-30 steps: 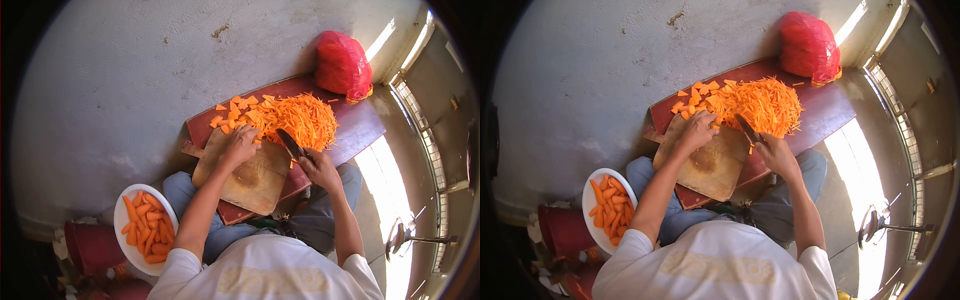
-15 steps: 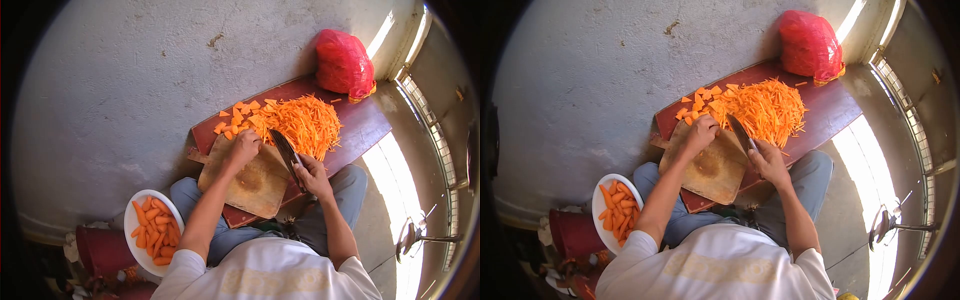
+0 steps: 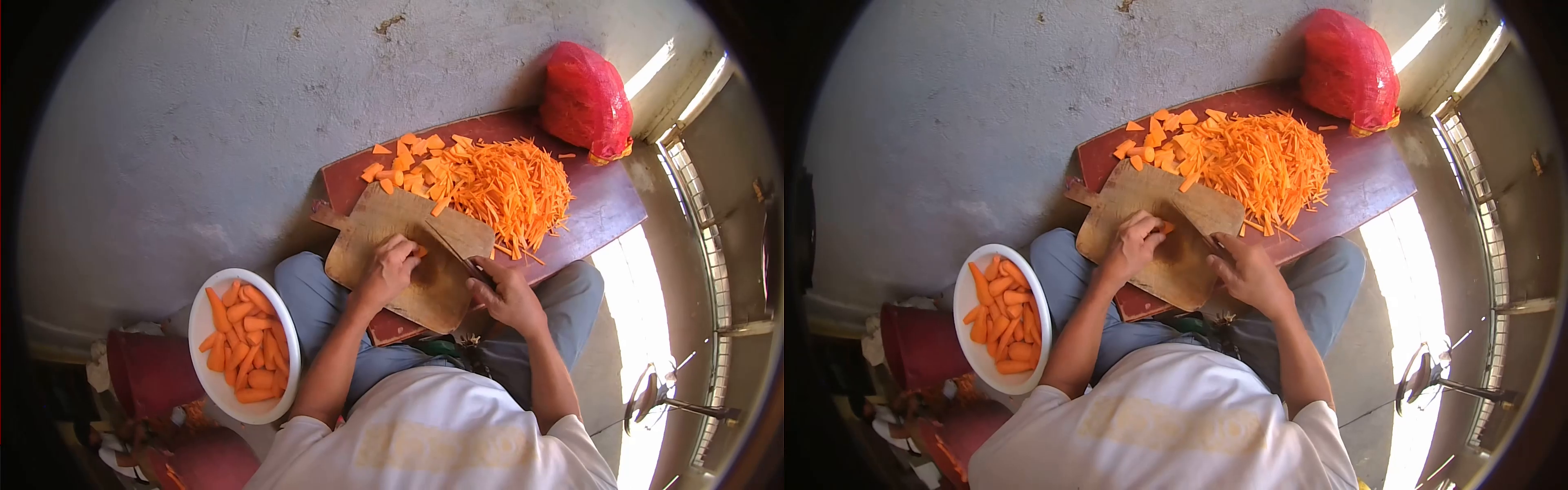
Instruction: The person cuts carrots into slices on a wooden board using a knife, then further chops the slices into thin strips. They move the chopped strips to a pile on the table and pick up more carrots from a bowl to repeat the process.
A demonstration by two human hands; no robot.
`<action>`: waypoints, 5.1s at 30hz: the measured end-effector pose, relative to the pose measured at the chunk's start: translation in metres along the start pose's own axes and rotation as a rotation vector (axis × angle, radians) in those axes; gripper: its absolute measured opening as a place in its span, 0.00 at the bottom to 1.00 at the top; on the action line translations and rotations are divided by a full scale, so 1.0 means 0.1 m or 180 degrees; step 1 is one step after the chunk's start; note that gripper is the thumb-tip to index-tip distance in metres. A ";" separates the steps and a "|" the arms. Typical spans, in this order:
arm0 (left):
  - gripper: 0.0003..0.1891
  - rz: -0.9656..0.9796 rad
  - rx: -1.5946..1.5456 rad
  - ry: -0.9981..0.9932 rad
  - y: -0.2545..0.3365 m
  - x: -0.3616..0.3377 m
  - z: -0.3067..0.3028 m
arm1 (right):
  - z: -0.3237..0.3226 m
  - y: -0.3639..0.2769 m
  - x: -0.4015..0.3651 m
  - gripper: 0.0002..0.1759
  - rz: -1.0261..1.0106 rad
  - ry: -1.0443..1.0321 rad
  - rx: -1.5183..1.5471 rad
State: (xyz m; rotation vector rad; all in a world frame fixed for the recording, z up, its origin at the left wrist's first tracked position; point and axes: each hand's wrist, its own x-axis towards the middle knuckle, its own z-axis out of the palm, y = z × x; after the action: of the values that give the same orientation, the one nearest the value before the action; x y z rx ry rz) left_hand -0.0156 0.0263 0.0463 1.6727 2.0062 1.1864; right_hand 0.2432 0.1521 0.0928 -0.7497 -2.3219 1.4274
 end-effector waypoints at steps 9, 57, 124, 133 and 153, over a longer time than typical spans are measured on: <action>0.04 0.0349 0.0376 -0.0361 -0.26 0.13 0.02 | 0.02 -0.06 -0.05 0.24 -0.0019 -0.0213 -0.0197; 0.20 0.0855 0.0743 0.0248 -0.11 -0.26 0.16 | 0.37 -0.49 0.07 0.17 -0.0063 -0.0386 -0.0757; 0.07 -0.0039 -0.0332 0.1576 -0.13 -0.27 0.22 | 0.28 -0.56 0.00 0.20 0.0273 -0.0172 -0.0068; 0.05 -0.0081 -0.0183 0.1713 -0.16 -0.31 0.13 | 0.19 -0.15 0.00 0.19 0.0234 -0.0055 -0.0061; 0.11 0.0582 0.0550 -0.0030 -0.37 1.13 0.55 | -0.21 0.37 0.08 0.18 0.0265 0.0882 0.0512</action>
State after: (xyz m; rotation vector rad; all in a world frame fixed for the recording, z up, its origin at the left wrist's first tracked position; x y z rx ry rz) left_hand -0.0381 0.1520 0.0178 1.9779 2.0372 1.0847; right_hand 0.2571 0.1854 0.0693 -0.9400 -1.9645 1.4229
